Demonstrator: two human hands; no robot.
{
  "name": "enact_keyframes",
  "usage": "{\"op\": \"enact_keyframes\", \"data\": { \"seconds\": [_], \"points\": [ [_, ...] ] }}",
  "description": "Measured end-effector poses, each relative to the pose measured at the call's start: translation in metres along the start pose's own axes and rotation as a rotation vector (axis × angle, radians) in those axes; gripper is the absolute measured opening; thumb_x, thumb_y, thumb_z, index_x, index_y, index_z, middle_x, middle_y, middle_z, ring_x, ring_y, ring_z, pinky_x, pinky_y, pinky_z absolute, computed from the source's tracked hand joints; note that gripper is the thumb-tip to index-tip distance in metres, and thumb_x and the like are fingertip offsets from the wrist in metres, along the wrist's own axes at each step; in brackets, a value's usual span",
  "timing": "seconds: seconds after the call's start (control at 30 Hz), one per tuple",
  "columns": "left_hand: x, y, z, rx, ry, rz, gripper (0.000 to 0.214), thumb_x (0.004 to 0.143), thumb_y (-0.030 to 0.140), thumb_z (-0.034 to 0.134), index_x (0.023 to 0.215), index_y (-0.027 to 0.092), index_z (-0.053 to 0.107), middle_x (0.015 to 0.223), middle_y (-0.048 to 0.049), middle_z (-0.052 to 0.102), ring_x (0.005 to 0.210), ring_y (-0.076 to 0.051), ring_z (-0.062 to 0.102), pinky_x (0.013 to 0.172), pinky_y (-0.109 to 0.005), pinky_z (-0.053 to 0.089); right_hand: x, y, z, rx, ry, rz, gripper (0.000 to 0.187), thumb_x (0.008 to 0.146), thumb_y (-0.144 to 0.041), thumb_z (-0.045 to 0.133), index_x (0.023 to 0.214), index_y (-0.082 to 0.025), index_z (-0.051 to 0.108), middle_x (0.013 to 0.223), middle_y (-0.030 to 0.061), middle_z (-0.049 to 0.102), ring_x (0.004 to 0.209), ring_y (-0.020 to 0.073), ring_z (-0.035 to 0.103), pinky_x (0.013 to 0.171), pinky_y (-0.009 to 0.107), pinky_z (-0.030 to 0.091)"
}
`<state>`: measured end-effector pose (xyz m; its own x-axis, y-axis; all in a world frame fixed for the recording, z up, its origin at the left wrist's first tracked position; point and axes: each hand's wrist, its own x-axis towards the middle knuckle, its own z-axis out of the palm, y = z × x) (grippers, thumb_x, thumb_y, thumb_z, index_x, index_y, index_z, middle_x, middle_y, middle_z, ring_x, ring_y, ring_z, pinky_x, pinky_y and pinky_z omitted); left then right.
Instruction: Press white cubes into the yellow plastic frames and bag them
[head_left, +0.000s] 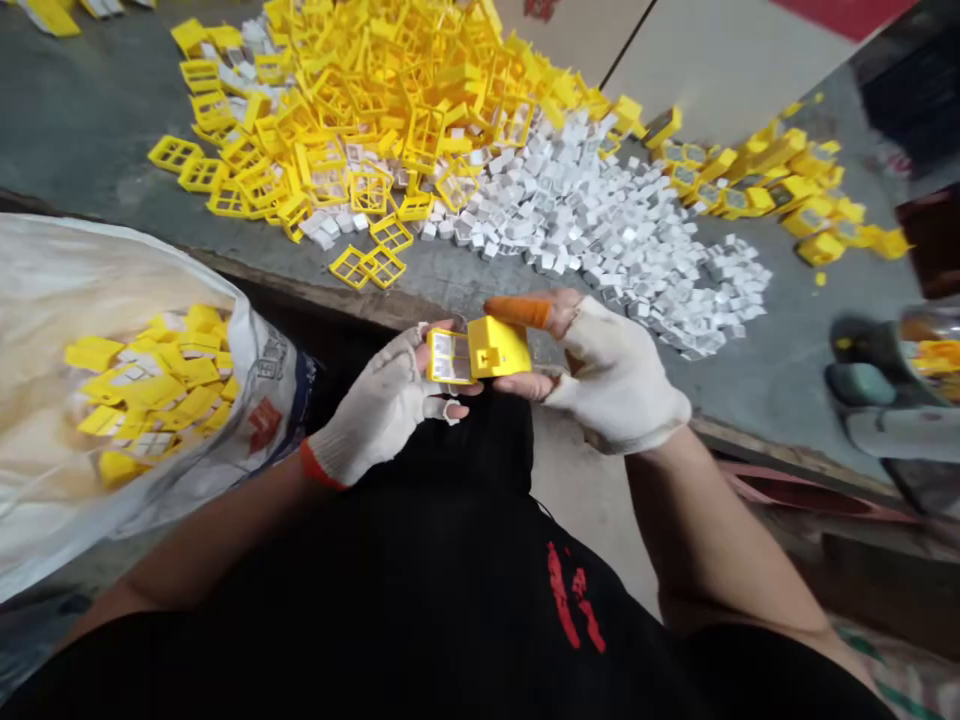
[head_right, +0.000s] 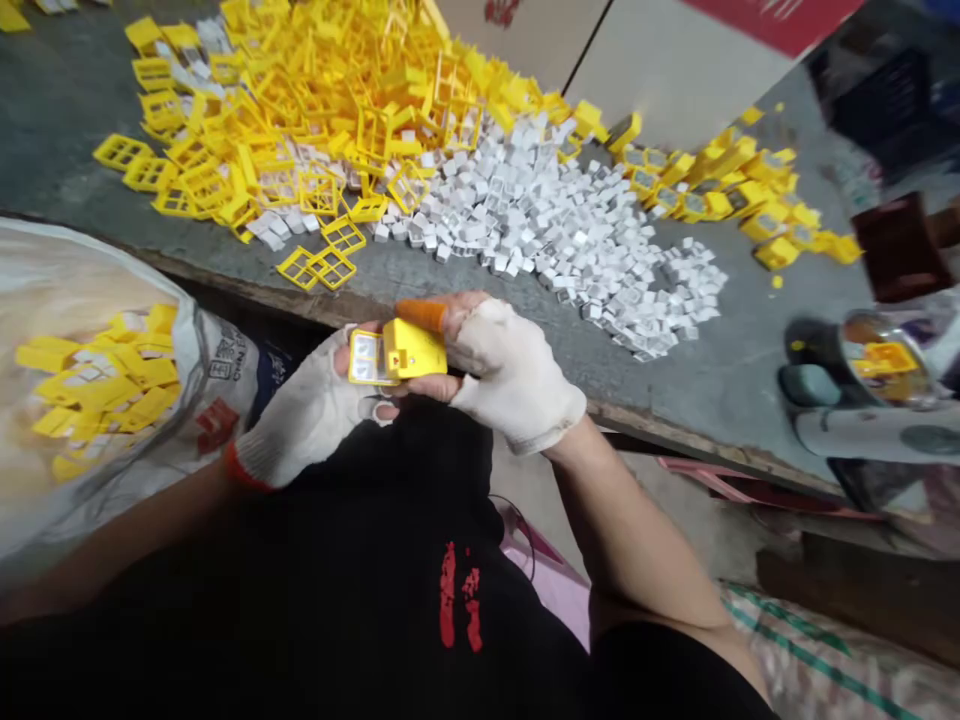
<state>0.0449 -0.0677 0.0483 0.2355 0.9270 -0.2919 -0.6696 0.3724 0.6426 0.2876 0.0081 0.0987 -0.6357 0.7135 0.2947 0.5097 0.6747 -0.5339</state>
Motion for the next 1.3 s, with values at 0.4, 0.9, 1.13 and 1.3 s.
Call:
{"op": "enact_keyframes", "data": {
  "seconds": [0.4,0.9,1.13,1.3],
  "points": [
    [-0.006,-0.003,0.018,0.077,0.035,0.038,0.04,0.086,0.042,0.094,0.118,0.024,0.078,0.112,-0.0061,0.082,0.087,-0.021,0.075,0.07,-0.032,0.062,-0.004,-0.01,0.011,0.054,0.024,-0.145,0.059,0.105,-0.067,0.066,0.148,-0.027,0.073,0.132,0.0115,0.08,0.116,0.0308,0.077,0.105,0.049,0.066],
    [-0.02,0.01,0.022,0.769,0.129,0.281,0.041,0.083,0.026,0.084,0.123,0.019,0.075,0.118,-0.0083,0.082,0.104,-0.026,0.078,0.09,-0.038,0.063,-0.018,-0.022,0.062,0.33,0.257,0.086,0.066,0.097,-0.08,0.071,0.132,-0.025,0.08,0.117,0.0096,0.08,0.106,0.0282,0.076,0.094,0.045,0.064],
    [-0.037,0.012,0.028,0.736,0.202,0.393,0.035,0.085,0.028,0.091,0.118,0.025,0.08,0.115,-0.0062,0.08,0.105,-0.027,0.074,0.095,-0.038,0.058,-0.008,-0.036,0.063,0.764,0.302,0.294,0.06,0.079,-0.077,0.09,0.106,-0.024,0.084,0.098,0.0039,0.076,0.089,0.0234,0.073,0.082,0.041,0.065],
    [-0.025,0.017,0.022,0.618,0.173,0.303,0.033,0.088,0.036,0.087,0.116,0.023,0.078,0.123,-0.0084,0.081,0.114,-0.03,0.076,0.1,-0.042,0.061,-0.009,-0.031,0.079,0.905,0.157,0.331,0.063,0.08,-0.076,0.089,0.111,-0.022,0.078,0.096,0.0037,0.077,0.085,0.0215,0.075,0.078,0.037,0.065]
  ]
}}
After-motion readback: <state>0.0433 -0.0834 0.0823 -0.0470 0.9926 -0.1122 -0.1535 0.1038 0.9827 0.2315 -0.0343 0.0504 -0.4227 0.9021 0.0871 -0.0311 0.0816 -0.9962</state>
